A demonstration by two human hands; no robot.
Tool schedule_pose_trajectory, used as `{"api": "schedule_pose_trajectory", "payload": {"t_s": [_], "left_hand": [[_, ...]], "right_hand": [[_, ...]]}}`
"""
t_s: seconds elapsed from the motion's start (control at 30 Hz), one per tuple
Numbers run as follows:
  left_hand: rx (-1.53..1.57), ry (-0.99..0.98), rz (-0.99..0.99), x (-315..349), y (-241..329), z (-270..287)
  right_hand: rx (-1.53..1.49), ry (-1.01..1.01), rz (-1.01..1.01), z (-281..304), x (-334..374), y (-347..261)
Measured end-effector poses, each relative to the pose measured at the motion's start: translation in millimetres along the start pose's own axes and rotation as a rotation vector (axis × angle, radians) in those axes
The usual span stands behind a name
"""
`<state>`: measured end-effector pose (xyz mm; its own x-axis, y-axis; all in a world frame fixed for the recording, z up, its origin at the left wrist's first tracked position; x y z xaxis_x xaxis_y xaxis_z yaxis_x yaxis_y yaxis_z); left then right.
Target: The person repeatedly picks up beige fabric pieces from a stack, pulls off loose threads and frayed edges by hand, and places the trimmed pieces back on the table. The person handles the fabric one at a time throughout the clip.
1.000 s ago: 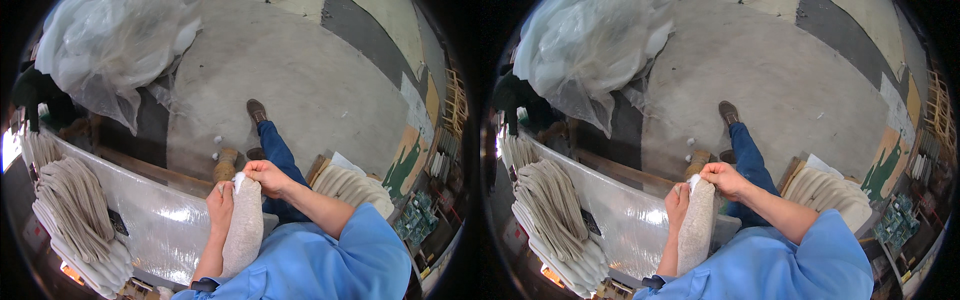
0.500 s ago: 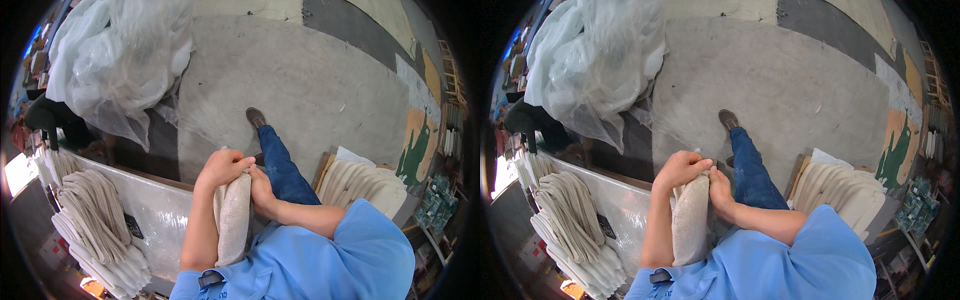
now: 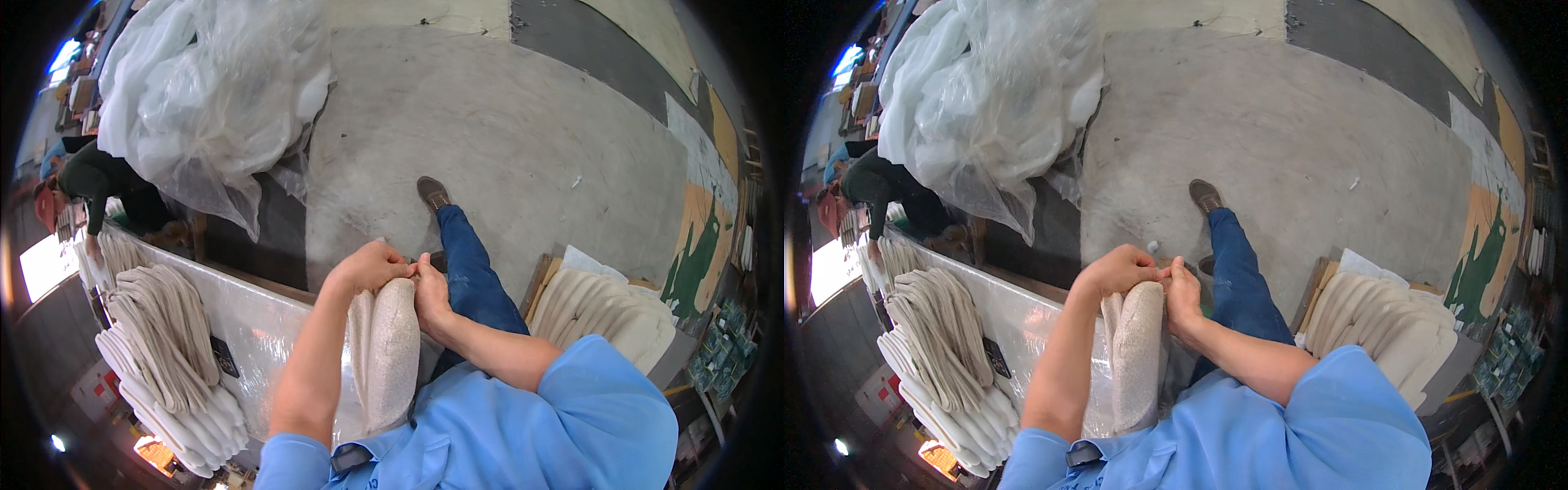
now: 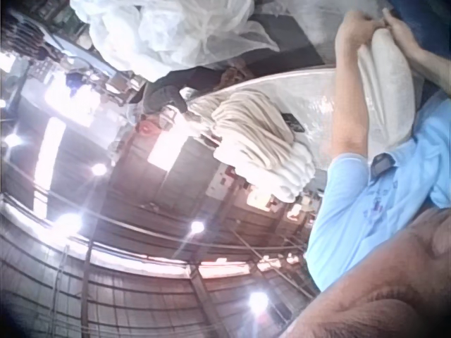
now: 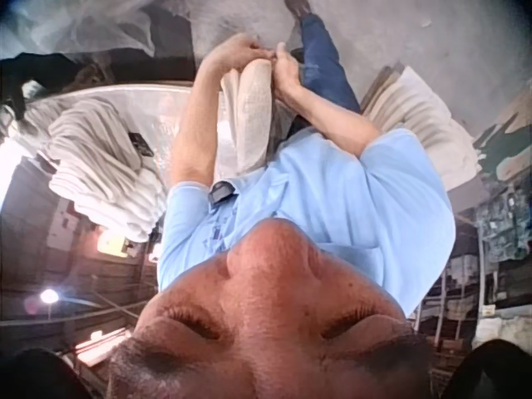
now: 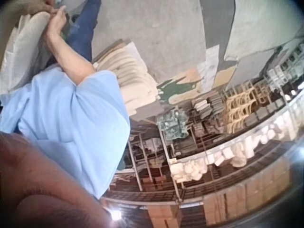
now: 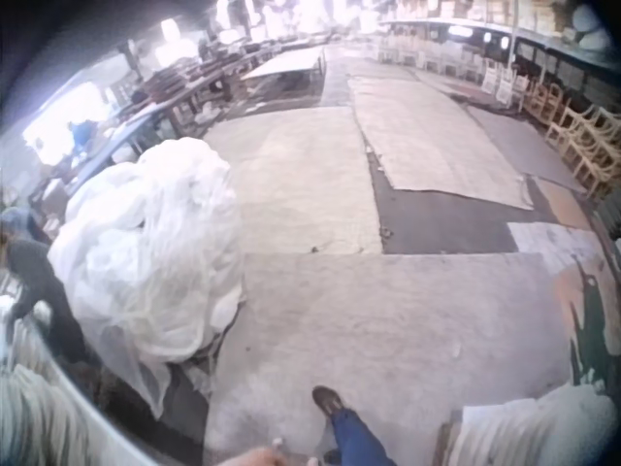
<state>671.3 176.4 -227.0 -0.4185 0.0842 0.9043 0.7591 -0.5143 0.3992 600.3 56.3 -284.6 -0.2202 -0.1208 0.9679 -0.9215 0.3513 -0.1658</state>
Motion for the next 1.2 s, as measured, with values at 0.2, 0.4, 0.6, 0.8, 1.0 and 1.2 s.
{"api": "schedule_pose_trajectory", "payload": {"t_s": [0.2,0.4,0.6,0.8,1.0,1.2], "left_hand": [[0.553,0.317,0.055,9,-38,-5],[0.938,0.479,0.002,13,-71,-5],[0.810,0.588,-0.052,12,-92,9],[0.617,0.751,0.019,26,-116,15],[0.457,0.836,-0.089,47,-68,42],[0.468,0.770,-0.106,20,-65,31]], "right_hand": [[0.205,-0.006,0.132,-13,-1,-19],[0.422,0.016,0.125,-40,-19,-20],[0.612,0.123,0.088,-48,-50,-5],[0.697,0.053,0.000,-45,-76,34],[0.483,-0.028,0.049,-64,-49,-5],[0.576,0.150,0.122,-36,-61,-28]]}}
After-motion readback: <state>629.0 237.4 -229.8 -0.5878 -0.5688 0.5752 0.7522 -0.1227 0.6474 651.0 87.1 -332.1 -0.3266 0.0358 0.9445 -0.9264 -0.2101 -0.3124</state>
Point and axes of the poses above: each hand's wrist, its own x-axis away from the middle knuckle, its own z-axis out of the back of the hand, y = z × x, the point moved 10 cm from there along -x, towards the middle knuckle, and after that the axes turned 7 degrees about y, right-handed, at the moved point
